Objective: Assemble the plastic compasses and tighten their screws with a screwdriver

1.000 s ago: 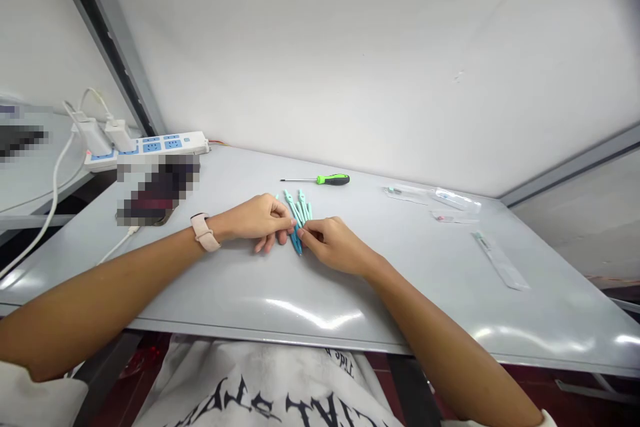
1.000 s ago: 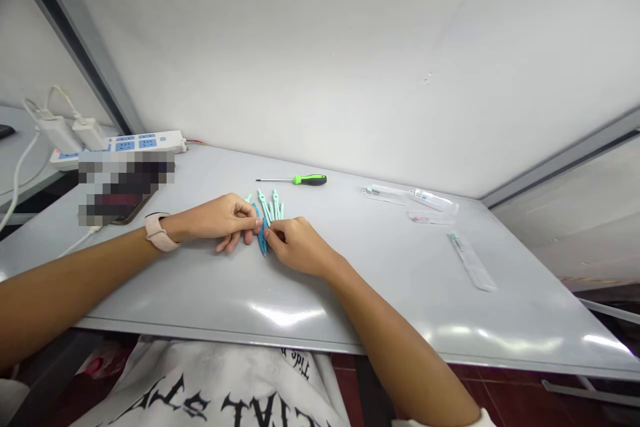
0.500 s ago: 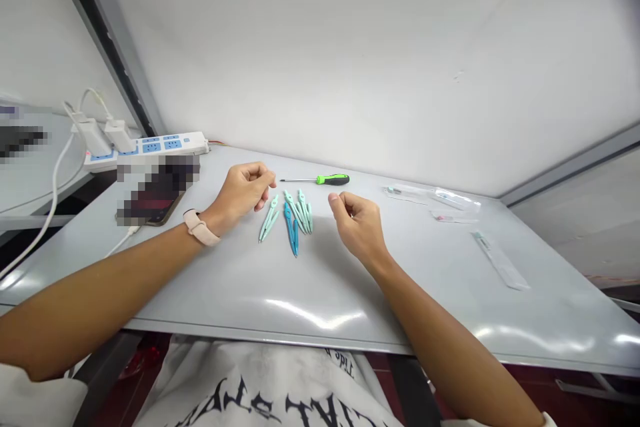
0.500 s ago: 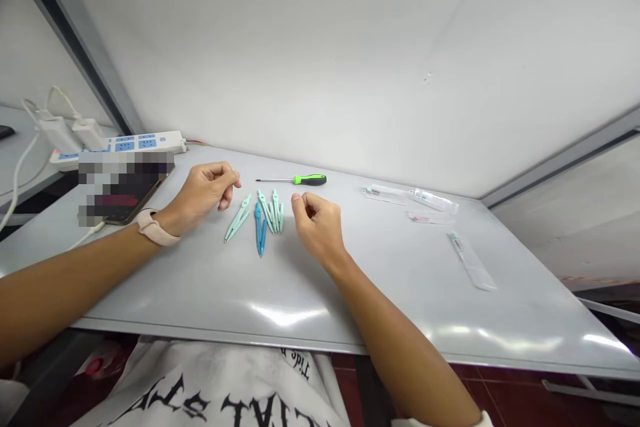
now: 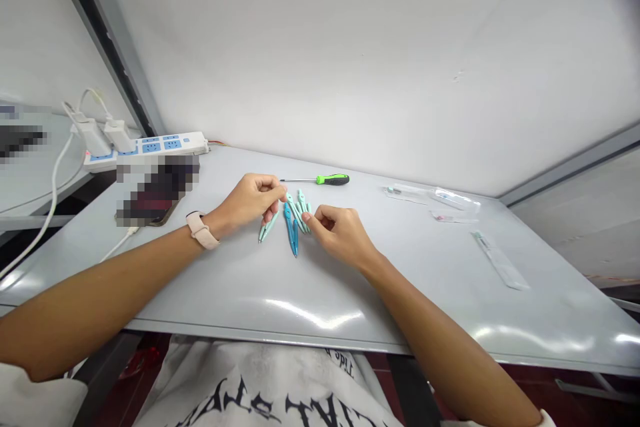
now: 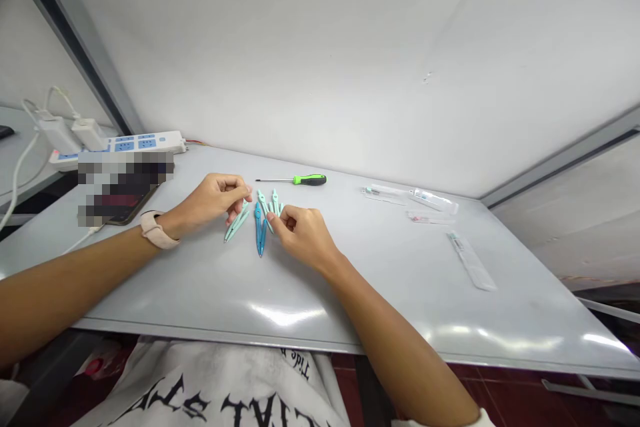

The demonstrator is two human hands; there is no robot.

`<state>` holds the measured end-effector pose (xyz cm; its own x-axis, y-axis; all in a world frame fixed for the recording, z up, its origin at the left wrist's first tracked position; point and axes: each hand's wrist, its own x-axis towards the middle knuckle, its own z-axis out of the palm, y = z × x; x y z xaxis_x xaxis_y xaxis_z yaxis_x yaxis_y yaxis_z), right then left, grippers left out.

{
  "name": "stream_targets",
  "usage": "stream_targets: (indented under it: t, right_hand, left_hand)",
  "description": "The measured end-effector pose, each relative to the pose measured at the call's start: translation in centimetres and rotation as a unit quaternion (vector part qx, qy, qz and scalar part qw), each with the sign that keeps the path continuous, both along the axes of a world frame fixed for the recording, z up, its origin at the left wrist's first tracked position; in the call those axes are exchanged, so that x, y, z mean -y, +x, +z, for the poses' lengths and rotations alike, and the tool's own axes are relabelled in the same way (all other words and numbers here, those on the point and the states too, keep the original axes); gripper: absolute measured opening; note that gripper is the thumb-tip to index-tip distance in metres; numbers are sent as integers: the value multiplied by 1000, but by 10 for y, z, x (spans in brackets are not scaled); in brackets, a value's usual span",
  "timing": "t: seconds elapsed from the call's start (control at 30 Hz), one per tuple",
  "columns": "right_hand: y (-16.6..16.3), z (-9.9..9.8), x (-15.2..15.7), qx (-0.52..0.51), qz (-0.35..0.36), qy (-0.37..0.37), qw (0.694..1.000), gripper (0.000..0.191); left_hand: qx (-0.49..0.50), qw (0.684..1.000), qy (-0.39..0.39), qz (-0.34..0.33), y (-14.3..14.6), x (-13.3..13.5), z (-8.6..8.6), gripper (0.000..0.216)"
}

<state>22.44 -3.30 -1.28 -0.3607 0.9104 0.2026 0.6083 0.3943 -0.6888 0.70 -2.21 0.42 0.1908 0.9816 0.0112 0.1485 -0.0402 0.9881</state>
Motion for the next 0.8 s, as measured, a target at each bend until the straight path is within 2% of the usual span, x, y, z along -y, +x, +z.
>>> stream_targets:
  t: [0.17, 0.37, 0.63, 0.8]
  right_hand:
    - [-7, 1, 8, 93, 59, -43, 993, 35]
    - [-13, 2, 12, 161, 35, -62, 984, 24]
    - [-11, 9, 10, 139, 15, -109, 984, 17]
    - [-7, 7, 8, 110, 39, -124, 985, 19]
  left_hand:
    - [-11, 997, -16, -76, 1, -2, -6, 28]
    - [-53, 994, -25, -92, 1, -4, -11, 30]
    - [-77, 992, -22, -98, -2, -6, -14, 26]
    - [-72, 992, -24, -98, -1, -5, -14, 25]
